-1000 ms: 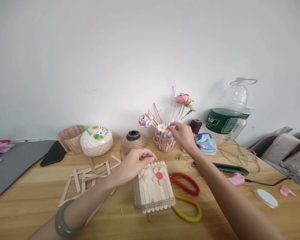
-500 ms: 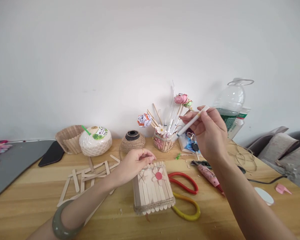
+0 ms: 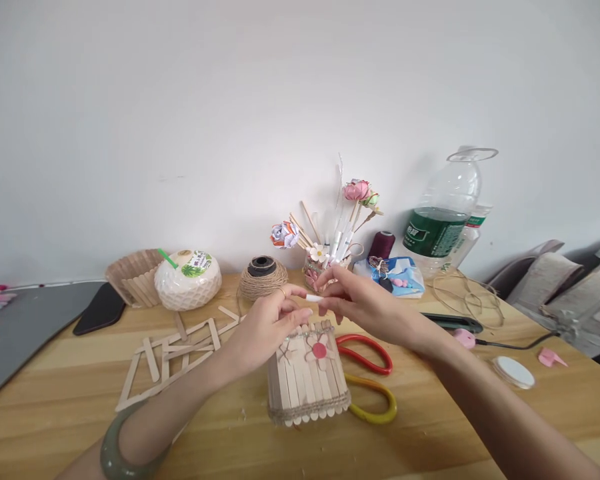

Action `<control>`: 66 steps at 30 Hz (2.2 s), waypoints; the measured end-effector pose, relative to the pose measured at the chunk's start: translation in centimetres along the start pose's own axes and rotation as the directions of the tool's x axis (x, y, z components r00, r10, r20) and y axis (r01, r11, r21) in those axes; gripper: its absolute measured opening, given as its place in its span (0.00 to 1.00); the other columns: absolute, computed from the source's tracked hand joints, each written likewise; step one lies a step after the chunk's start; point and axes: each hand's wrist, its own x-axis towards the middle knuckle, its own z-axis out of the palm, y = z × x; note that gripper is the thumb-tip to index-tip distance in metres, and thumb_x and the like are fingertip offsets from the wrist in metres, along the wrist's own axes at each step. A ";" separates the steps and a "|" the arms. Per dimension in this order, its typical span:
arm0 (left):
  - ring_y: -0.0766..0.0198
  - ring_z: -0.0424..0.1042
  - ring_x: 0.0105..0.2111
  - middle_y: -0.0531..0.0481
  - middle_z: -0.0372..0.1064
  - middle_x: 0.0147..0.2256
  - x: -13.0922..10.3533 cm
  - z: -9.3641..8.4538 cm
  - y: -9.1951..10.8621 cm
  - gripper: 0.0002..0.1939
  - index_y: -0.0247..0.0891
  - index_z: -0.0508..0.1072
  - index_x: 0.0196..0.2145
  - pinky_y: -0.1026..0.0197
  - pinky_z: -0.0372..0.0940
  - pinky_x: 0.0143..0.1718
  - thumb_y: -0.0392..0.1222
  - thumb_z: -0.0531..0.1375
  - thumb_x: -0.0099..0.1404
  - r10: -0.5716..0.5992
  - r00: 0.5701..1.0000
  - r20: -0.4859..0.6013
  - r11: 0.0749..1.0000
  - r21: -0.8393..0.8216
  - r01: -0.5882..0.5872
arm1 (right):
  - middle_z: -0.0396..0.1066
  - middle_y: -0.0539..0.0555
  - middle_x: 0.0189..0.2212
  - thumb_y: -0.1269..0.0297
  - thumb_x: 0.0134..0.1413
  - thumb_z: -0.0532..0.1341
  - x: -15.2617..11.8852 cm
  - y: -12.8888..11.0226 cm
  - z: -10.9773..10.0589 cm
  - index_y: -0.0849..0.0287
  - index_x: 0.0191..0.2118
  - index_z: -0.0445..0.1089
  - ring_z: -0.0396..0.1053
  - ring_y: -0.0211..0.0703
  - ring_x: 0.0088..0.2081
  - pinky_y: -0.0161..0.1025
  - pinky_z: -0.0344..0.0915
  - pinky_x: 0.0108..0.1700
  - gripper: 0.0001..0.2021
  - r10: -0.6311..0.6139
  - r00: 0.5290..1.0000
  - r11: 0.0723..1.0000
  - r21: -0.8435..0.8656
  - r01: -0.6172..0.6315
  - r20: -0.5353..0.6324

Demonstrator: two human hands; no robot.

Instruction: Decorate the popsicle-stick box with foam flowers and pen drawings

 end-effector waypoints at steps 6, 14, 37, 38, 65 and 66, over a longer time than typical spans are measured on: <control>0.59 0.75 0.35 0.50 0.77 0.34 -0.1 0.5 0.2 0.10 0.41 0.67 0.43 0.62 0.63 0.33 0.47 0.56 0.67 0.044 0.998 -0.039 0.999 0.034 -0.042 | 0.74 0.53 0.30 0.73 0.62 0.52 0.4 -1.3 0.5 0.61 0.36 0.65 0.69 0.40 0.31 0.35 0.61 0.31 0.06 -0.024 0.998 0.917 -0.396 0.046 0.059; 0.62 0.73 0.30 0.53 0.76 0.29 0.1 1.1 -0.3 0.07 0.41 0.66 0.37 0.64 0.62 0.31 0.46 0.55 0.67 0.104 0.985 -0.140 0.994 0.057 -0.097 | 0.72 0.62 0.37 0.81 0.53 0.53 -0.4 -2.2 1.7 0.66 0.37 0.67 0.68 0.49 0.37 0.40 0.55 0.33 0.10 -0.045 0.991 0.685 -0.719 0.122 0.125; 0.65 0.67 0.27 0.56 0.68 0.25 0.3 0.8 0.0 0.10 0.38 0.66 0.27 0.66 0.59 0.29 0.44 0.56 0.65 0.194 0.979 -0.069 0.973 0.141 -0.183 | 0.76 0.55 0.28 0.77 0.56 0.53 -0.1 -1.3 1.3 0.61 0.32 0.69 0.63 0.37 0.25 0.38 0.39 0.25 0.09 -0.052 0.985 0.630 -0.760 0.162 0.167; 0.65 0.68 0.27 0.56 0.69 0.25 0.2 0.8 -0.1 0.10 0.38 0.66 0.27 0.66 0.59 0.29 0.44 0.56 0.65 0.196 0.978 -0.071 0.972 0.144 -0.184 | 0.75 0.55 0.28 0.76 0.56 0.53 0.0 -1.4 1.2 0.61 0.32 0.69 0.63 0.37 0.25 0.38 0.39 0.25 0.09 -0.049 0.984 0.625 -0.763 0.165 0.173; 0.55 0.75 0.34 0.44 0.77 0.31 -0.1 0.8 -1.2 0.11 0.38 0.76 0.41 0.60 0.65 0.36 0.44 0.56 0.67 0.384 0.904 -0.188 0.865 0.415 -0.281 | 0.70 0.51 0.23 0.67 0.65 0.50 1.2 -2.9 0.3 0.57 0.40 0.70 0.60 0.39 0.22 0.36 0.42 0.24 0.11 0.033 0.982 0.573 -0.808 0.135 0.187; 0.55 0.74 0.34 0.43 0.77 0.31 0.0 0.8 -1.3 0.11 0.37 0.76 0.40 0.60 0.64 0.35 0.44 0.56 0.67 0.383 0.901 -0.203 0.866 0.418 -0.273 | 0.69 0.51 0.22 0.63 0.65 0.51 1.3 -2.8 -0.1 0.56 0.41 0.70 0.61 0.40 0.22 0.36 0.43 0.25 0.11 0.031 0.982 0.587 -0.799 0.135 0.188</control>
